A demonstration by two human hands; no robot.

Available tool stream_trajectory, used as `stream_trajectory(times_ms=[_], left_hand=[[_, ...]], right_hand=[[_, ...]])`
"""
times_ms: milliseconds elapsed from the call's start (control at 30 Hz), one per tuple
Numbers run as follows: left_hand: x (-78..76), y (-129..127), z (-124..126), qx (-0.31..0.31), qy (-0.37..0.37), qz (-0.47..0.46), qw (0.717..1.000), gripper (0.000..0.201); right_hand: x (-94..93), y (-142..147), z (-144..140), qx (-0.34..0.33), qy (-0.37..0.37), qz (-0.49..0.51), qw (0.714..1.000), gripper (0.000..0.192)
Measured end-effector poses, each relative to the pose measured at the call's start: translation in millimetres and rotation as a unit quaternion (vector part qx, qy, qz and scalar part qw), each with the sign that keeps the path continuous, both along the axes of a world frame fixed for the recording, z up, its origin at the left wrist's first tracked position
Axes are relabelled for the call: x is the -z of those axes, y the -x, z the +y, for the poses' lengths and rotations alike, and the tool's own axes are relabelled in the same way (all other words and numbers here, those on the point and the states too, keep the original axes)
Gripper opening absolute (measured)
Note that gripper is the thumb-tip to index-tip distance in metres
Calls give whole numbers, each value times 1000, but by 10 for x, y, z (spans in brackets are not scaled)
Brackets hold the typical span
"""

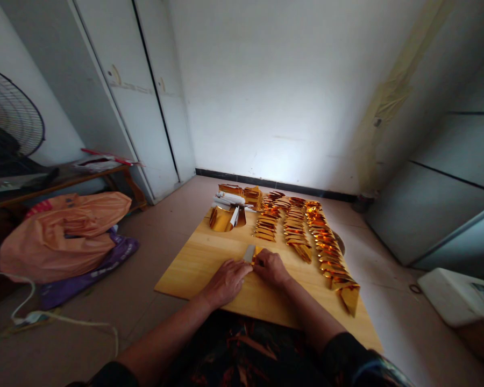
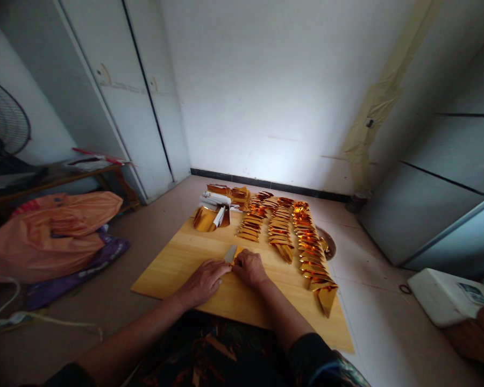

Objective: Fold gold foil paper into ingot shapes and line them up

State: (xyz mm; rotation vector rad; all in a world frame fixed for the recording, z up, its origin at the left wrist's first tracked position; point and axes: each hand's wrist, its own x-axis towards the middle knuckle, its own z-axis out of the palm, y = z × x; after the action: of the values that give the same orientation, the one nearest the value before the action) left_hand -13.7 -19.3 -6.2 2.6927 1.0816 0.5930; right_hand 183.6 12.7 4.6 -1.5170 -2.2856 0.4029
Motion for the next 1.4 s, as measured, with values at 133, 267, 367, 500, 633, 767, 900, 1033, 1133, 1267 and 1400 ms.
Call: stream_trajectory(times_ms=[133, 267, 367, 500, 633, 767, 900, 1033, 1133, 1267, 1400], left_hand=[[14, -1, 2, 1, -9, 0, 1000, 44], [24, -4, 2, -5, -6, 5, 1000, 44], [25, -7, -2, -9, -4, 14, 1000, 44], [39, -2, -6, -10, -16, 17, 1000, 42], [37, -4, -6, -12, -23, 21, 999, 39], [9, -25, -4, -13, -21, 26, 999, 36], [3, -51, 0, -14, -27, 21, 999, 36], [19, -75, -3, -25, -34, 19, 999, 33], [33, -90, -9, -35, -42, 20, 998, 28], [43, -108, -6, -42, -66, 8, 997, 23], [25, -173, 30, -56, -93, 1, 994, 14]], right_hand=[[6, -1, 14, 1, 7, -3, 1000, 9], [10, 8, 40, 8, 18, -2, 1000, 9], [7, 20, 49, 17, 27, -3, 999, 10], [11, 36, 37, 32, 23, -4, 999, 9], [35, 49, 16, 54, 16, 6, 998, 5], [71, 26, 29, 51, 9, 53, 997, 6], [101, -31, 73, 30, 27, 99, 994, 16], [125, -41, 71, 35, 32, 102, 994, 15], [135, -14, 40, 46, 15, 86, 995, 7], [119, 0, 36, 54, 26, 91, 994, 12], [95, -45, 76, 32, 51, 113, 992, 23]])
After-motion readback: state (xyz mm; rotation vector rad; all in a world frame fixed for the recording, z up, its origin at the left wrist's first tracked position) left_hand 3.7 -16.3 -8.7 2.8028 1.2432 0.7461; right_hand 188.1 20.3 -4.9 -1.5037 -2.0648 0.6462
